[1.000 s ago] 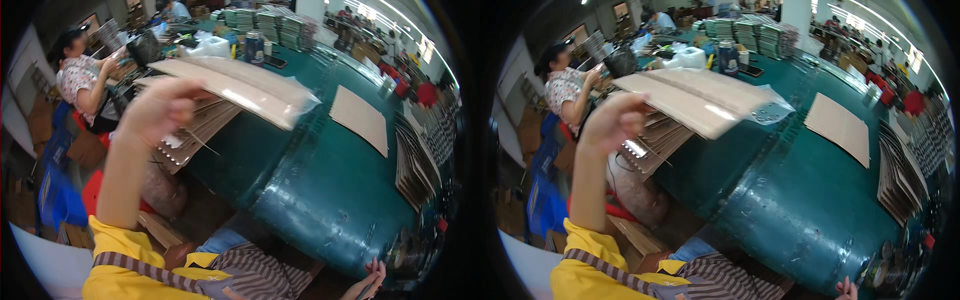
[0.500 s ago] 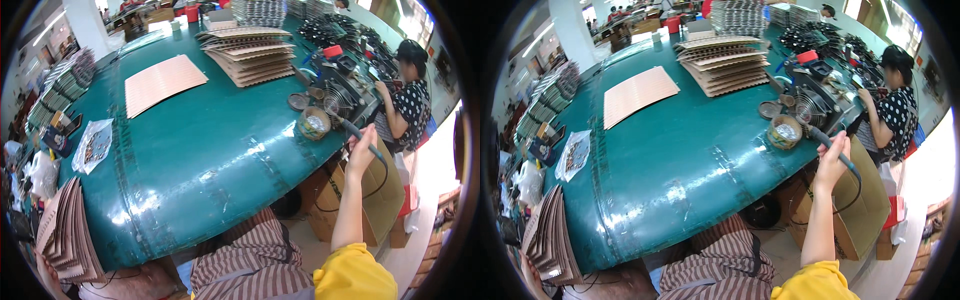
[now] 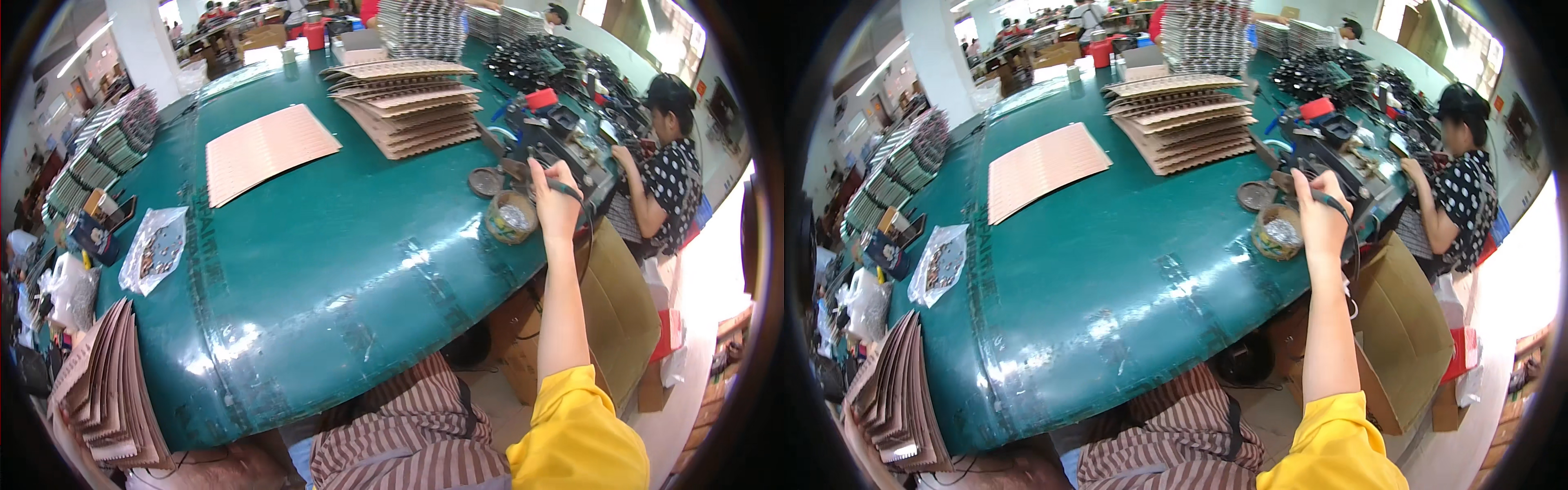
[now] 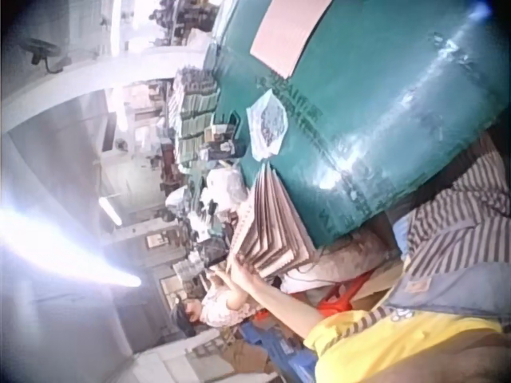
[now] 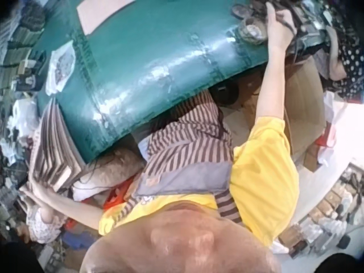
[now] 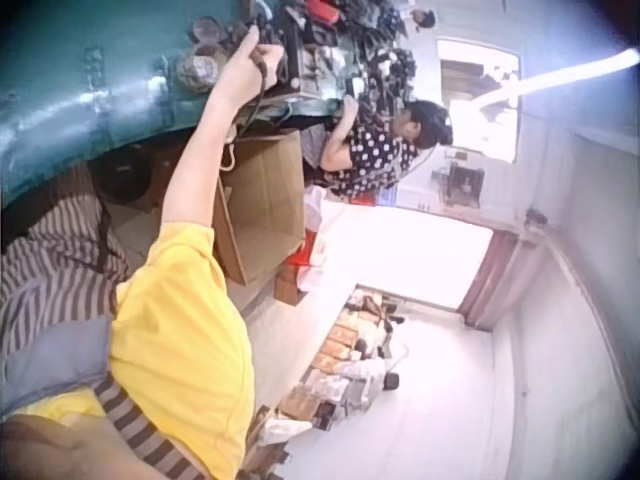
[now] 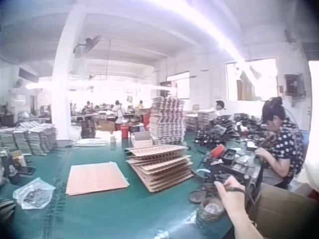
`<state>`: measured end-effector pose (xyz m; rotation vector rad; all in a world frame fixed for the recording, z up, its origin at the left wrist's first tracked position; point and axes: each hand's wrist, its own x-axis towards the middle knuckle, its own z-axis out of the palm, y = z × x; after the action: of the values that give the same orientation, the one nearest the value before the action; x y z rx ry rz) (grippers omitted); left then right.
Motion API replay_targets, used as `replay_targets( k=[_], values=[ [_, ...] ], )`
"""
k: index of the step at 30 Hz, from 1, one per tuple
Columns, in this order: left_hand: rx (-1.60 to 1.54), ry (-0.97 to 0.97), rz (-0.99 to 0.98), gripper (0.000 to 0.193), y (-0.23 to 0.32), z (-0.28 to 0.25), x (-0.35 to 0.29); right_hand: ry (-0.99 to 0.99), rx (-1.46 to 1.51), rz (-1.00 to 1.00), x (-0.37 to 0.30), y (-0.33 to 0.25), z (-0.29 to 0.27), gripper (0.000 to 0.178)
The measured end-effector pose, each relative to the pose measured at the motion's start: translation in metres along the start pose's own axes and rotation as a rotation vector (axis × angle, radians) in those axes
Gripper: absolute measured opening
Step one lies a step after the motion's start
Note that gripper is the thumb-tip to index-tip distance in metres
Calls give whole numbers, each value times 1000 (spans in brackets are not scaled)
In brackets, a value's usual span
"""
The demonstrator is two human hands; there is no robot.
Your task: The person inserts metal connectors into the holes of circuit board panels by hand, solders components onto the LED strips using a soldering iron, and attaches connectors to another panel.
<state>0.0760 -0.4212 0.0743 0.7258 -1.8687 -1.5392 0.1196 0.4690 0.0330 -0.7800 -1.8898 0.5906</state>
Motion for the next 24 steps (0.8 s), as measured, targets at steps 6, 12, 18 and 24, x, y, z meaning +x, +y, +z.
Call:
replay_targets(
  k=[6,12,18,24],
  values=[
    [59,-123,75,17,10,8,-15,30,321,195,-22,33,25,30],
    [-78,-115,-62,19,14,20,-51,-34,942,638,-59,-6,29,48],
    [130,-111,-118,29,30,8,-83,-1034,425,74,-96,-92,72,38],
    [188,-155,9,34,46,29,-152,-904,102,-844,-86,-148,220,57]
  ],
)
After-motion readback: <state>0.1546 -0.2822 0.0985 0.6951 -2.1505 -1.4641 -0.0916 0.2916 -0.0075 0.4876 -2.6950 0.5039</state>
